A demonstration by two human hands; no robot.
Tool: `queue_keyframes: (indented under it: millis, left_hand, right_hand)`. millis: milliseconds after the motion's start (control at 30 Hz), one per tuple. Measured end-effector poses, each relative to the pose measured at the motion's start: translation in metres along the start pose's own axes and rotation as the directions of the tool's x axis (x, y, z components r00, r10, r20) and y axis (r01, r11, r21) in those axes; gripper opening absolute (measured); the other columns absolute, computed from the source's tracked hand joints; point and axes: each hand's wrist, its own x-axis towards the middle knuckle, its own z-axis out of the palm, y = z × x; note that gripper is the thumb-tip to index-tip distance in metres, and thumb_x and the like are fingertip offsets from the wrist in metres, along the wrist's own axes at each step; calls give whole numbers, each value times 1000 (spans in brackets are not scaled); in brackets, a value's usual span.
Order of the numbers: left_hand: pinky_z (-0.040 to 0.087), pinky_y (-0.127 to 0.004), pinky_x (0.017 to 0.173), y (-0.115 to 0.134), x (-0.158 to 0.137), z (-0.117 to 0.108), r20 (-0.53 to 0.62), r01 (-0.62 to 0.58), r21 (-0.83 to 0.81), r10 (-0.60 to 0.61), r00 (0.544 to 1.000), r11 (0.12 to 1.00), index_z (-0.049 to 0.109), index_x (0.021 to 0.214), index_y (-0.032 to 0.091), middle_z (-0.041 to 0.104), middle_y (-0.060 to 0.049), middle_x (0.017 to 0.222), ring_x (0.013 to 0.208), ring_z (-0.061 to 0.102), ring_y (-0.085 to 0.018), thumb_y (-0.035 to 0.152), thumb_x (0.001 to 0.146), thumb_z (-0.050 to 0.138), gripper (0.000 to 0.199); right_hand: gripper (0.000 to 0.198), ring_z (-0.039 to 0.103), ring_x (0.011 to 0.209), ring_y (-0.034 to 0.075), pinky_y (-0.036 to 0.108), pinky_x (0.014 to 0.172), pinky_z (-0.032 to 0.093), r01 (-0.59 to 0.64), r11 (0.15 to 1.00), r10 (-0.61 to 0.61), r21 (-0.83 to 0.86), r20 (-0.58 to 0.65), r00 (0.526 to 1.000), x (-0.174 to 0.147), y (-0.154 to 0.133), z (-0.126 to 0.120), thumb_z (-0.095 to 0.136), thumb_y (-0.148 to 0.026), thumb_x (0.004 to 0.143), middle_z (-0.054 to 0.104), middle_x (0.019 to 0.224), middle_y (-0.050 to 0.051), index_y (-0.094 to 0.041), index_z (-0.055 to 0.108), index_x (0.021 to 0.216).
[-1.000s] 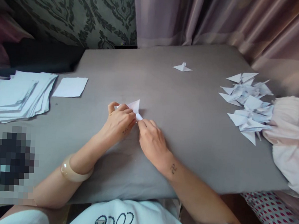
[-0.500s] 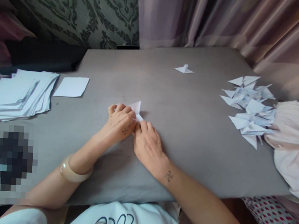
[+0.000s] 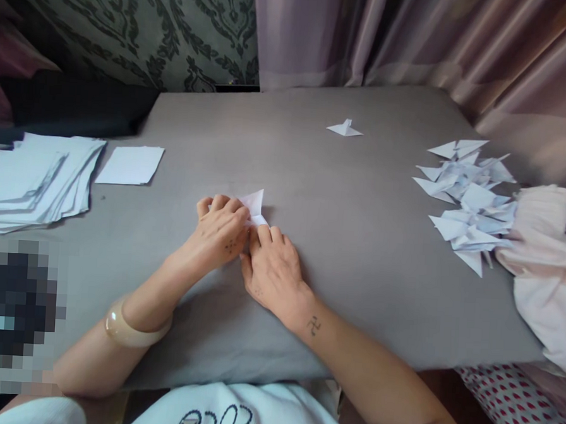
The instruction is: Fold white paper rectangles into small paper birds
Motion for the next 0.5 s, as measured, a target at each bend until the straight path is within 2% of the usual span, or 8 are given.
queue_keyframes:
  millis: [333, 500]
  left_hand:
    - [30, -48, 87, -2, -5, -1, -15, -33, 20, 33, 999, 999, 57, 87, 18, 61, -13, 96, 96, 47, -29, 14, 85, 44, 14]
    - [30, -48, 88, -4, -11, 6, -38, -17, 49, 19, 999, 999, 57, 90, 17, 61, -12, 98, 99, 48, -30, 15, 87, 43, 15]
  right_hand:
    - [42, 47, 92, 26, 37, 74, 41, -23, 1000, 22, -16, -32, 999, -4, -1, -2, 37, -36, 98, 57, 104, 13, -13, 55, 130]
    - [38, 49, 92, 25, 36, 75, 43, -32, 999, 31, -18, -46, 998, -5, -3, -3, 36, -31, 99, 57, 103, 13, -13, 59, 122]
